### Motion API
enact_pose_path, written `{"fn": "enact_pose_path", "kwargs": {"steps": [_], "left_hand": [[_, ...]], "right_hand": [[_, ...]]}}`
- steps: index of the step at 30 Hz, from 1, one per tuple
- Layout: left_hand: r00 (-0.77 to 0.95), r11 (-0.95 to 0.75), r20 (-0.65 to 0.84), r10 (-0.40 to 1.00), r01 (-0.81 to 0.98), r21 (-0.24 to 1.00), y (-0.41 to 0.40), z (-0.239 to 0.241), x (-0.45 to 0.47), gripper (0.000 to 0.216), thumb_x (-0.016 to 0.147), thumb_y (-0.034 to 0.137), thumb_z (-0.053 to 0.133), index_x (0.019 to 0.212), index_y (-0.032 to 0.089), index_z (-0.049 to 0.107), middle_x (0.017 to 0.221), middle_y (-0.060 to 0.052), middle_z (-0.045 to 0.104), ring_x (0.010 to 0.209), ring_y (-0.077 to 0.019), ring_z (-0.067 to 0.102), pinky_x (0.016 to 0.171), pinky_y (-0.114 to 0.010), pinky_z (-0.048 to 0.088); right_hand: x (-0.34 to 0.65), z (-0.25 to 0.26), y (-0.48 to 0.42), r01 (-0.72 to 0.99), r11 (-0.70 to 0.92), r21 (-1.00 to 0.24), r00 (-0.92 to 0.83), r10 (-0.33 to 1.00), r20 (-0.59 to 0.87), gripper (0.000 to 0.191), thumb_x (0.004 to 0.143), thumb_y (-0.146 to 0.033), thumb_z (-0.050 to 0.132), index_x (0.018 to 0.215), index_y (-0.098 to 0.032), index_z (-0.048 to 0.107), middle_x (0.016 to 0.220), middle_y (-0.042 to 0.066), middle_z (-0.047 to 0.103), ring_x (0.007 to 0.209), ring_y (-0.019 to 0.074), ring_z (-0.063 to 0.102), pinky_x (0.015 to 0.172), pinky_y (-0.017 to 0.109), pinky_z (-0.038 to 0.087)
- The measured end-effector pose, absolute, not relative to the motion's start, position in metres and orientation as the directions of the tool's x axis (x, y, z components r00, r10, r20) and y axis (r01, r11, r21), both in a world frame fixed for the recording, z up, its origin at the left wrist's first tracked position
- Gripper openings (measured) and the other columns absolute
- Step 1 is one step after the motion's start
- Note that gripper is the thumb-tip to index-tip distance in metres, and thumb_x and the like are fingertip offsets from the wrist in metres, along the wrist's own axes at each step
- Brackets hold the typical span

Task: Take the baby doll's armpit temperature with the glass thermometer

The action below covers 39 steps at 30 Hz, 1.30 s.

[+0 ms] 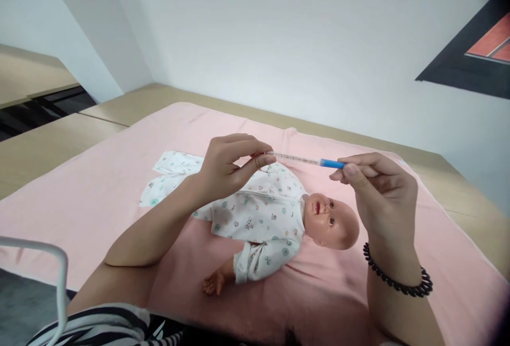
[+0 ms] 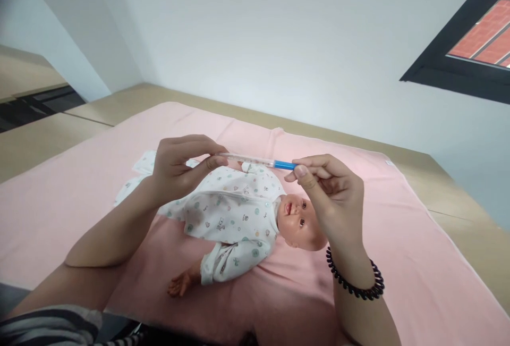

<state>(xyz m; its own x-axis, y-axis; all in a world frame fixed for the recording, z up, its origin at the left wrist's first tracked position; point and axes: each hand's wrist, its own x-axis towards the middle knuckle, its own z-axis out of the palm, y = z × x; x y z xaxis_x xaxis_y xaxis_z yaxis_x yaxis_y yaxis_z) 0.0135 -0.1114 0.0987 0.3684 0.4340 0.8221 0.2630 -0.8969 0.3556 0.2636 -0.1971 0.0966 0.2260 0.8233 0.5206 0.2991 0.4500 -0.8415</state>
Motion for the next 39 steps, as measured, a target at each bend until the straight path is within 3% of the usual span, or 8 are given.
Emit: {"fn": "enact_pose_path", "kwargs": {"steps": [9,14,17,20,26,33,37,39], "left_hand": [[0.364,-0.917,0.851,0.380,0.273,0.293,-0.110,0.093,0.015,0.013,0.095,0.031,0.065,0.096,0.022,0.074,0.085,0.000,0.078,0.072,-0.0109,0.070,0.067,-0.022,0.056],[0.518,-0.866,0.694,0.500,0.318,0.387,-0.103,0.080,0.024,0.022,0.098,0.035,0.059,0.111,0.021,0.069,0.097,-0.002,0.077,0.079,-0.0122,0.070,0.074,-0.025,0.056],[0.681,-0.824,0.467,0.565,0.435,0.362,-0.101,0.068,0.035,0.025,0.099,0.039,0.054,0.110,0.021,0.068,0.107,-0.004,0.075,0.095,-0.0180,0.070,0.081,-0.031,0.055],[0.789,-0.832,0.281,0.546,0.470,0.296,-0.102,0.048,0.051,0.029,0.100,0.038,0.052,0.119,0.021,0.067,0.117,-0.007,0.072,0.109,-0.0242,0.066,0.089,-0.037,0.053],[0.886,-0.902,0.202,0.418,0.379,0.205,-0.108,0.007,0.077,0.031,0.100,0.035,0.051,0.119,0.016,0.067,0.111,-0.009,0.071,0.106,-0.0250,0.064,0.094,-0.039,0.050],[0.876,-0.904,0.238,0.418,0.377,0.201,-0.111,0.004,0.082,0.026,0.102,0.025,0.044,0.104,0.019,0.069,0.101,-0.005,0.069,0.095,-0.0203,0.061,0.086,-0.034,0.047],[0.884,-0.910,0.231,0.407,0.371,0.184,-0.114,0.013,0.077,0.027,0.102,0.023,0.043,0.104,0.018,0.069,0.100,-0.005,0.069,0.094,-0.0204,0.061,0.085,-0.034,0.046],[0.888,-0.917,0.232,0.396,0.368,0.155,-0.116,0.018,0.075,0.027,0.101,0.020,0.042,0.103,0.018,0.069,0.098,-0.005,0.068,0.092,-0.0203,0.061,0.083,-0.035,0.046]], "right_hand": [[0.273,0.097,-0.191,0.205,0.498,-0.842,0.144,0.836,0.530,0.012,0.086,-0.028,0.076,0.098,-0.024,0.076,0.084,0.002,0.072,0.083,0.0164,0.070,0.075,0.030,0.056],[0.328,0.085,-0.156,0.175,0.437,-0.882,0.154,0.873,0.463,0.017,0.081,-0.030,0.080,0.095,-0.023,0.075,0.080,0.001,0.071,0.078,0.0145,0.067,0.076,0.029,0.054],[0.372,0.057,-0.124,0.230,0.293,-0.928,0.147,0.932,0.330,0.025,0.076,-0.036,0.082,0.092,-0.019,0.071,0.079,0.001,0.070,0.081,0.0154,0.066,0.077,0.029,0.052],[0.400,0.020,-0.101,0.406,0.047,-0.913,0.117,0.988,0.103,0.034,0.075,-0.045,0.076,0.091,-0.016,0.067,0.091,0.007,0.072,0.087,0.0168,0.066,0.075,0.029,0.050],[0.410,-0.028,-0.084,0.556,-0.107,-0.824,0.042,0.994,-0.101,0.036,0.066,-0.043,0.075,0.087,-0.015,0.065,0.090,0.011,0.073,0.076,0.0195,0.064,0.063,0.029,0.046],[0.393,0.005,-0.094,0.719,-0.030,-0.695,-0.045,0.995,-0.090,0.030,0.072,-0.036,0.072,0.095,-0.018,0.070,0.113,0.011,0.070,0.099,0.0249,0.064,0.084,0.036,0.049],[0.342,0.048,-0.128,0.731,0.188,-0.656,-0.295,0.954,-0.055,0.029,0.086,-0.031,0.063,0.115,-0.028,0.067,0.125,0.001,0.066,0.113,0.0193,0.060,0.094,0.031,0.045],[0.315,0.060,-0.143,0.715,0.339,-0.611,-0.451,0.892,-0.034,0.020,0.087,-0.021,0.057,0.104,-0.025,0.067,0.114,0.001,0.068,0.108,0.0174,0.060,0.094,0.030,0.044]]}}
